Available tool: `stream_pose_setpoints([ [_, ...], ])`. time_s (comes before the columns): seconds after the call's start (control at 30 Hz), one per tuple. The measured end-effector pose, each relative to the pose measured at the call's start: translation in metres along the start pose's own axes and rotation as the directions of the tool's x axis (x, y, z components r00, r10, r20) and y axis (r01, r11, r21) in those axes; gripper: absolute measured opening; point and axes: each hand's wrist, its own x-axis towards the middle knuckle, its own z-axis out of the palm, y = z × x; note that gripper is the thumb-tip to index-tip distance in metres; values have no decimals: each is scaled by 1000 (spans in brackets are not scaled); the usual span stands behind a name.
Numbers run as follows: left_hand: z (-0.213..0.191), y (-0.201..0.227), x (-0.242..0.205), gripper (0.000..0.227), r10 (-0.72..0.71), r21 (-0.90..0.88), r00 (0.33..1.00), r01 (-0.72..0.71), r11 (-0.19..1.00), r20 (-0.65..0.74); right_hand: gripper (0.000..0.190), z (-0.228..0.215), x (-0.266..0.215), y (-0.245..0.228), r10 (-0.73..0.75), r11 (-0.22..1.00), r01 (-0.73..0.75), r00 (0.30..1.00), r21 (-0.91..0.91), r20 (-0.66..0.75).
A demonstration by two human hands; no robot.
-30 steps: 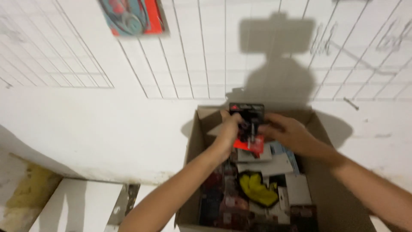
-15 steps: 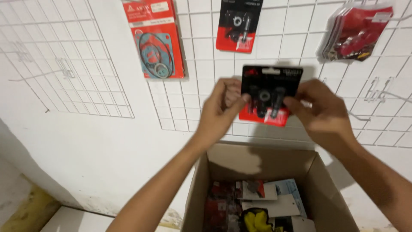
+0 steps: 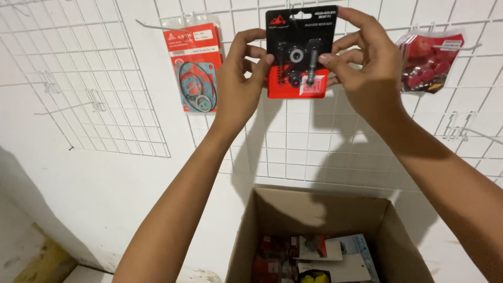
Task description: The person wipes the packaging of various hardware items with a cloth. They pick up items from a cardboard box, wipe them with a cloth, and place them on a wall grid. The items include a red and black package and a clear plastic package.
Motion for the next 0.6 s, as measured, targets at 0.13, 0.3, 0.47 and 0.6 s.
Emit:
stream_pose_setpoints([
  [0.13, -4, -8, 11, 36, 36, 69, 999, -34, 997, -26, 60, 7, 8, 7, -41, 999, 41, 999, 0, 18],
  [0.3, -3, -18, 20, 36, 94, 126, 993, -85, 988, -68, 66, 15, 12, 10, 31, 999, -31, 999, 39, -12],
  [0.47, -1, -29, 21, 35, 90, 137, 995, -83, 987, -49, 69, 18, 10, 28, 49, 998, -49, 999, 33, -6],
  [0.6, 1, -41, 23, 35, 57, 130, 998, -54, 990, -24, 65, 20, 13, 45, 40, 999, -40, 999, 4, 13],
])
